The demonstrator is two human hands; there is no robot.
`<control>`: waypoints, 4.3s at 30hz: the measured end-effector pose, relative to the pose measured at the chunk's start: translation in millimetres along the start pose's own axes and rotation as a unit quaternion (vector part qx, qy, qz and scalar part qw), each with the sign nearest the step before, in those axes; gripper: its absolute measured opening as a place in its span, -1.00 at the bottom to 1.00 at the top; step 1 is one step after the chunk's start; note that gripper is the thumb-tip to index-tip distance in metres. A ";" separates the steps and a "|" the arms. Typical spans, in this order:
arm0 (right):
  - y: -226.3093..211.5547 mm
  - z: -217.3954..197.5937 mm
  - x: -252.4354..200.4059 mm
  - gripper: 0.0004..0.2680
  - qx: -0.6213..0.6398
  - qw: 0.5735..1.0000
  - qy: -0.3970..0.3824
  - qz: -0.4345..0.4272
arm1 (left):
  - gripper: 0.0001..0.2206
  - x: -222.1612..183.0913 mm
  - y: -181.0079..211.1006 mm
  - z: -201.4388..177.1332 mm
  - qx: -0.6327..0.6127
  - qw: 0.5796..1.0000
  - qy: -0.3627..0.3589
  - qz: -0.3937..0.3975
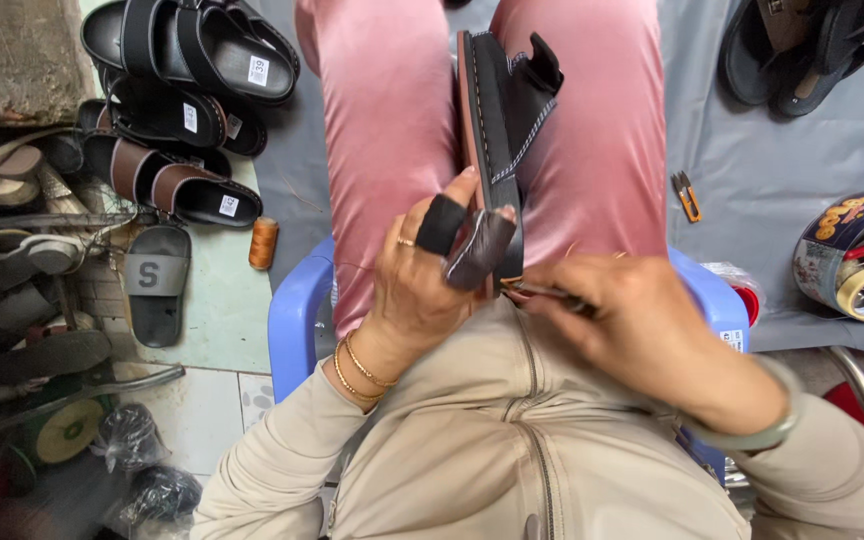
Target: The person stitches the sole of a black sandal by hand using a needle and thread, pulling the thread through the material and securing it.
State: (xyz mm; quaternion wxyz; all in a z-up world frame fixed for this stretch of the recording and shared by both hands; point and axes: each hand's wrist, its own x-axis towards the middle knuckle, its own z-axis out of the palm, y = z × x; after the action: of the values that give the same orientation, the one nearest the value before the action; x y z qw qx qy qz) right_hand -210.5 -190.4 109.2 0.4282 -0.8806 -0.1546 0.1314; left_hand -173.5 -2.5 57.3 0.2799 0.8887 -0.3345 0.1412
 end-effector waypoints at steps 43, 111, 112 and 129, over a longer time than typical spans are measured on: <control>14.1 1.9 8.9 -0.85 -0.022 0.998 0.053 0.007 | -0.77 -8.7 -149.4 -55.7 -0.061 0.946 0.004 -0.319; 22.3 -40.0 1.5 -0.84 0.109 0.993 -0.045 0.027 | -0.81 -11.0 -70.0 -45.9 -0.492 0.754 -0.142 -0.412; 19.4 -43.2 -2.1 -0.84 0.002 1.000 -0.013 0.001 | -0.77 -21.7 -80.1 -49.2 -0.168 0.887 -0.175 -0.394; 10.3 -40.1 1.7 -0.65 -0.350 0.932 -0.085 -0.035 | -0.40 7.6 -35.6 -15.9 -0.169 0.960 -0.199 -0.102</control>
State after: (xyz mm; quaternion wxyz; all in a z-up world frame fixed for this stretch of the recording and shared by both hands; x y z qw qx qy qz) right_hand -192.7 -224.4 124.8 0.0821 -0.9542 -0.2577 0.1282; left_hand -144.9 25.0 59.1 0.3666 0.8680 -0.3101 -0.1265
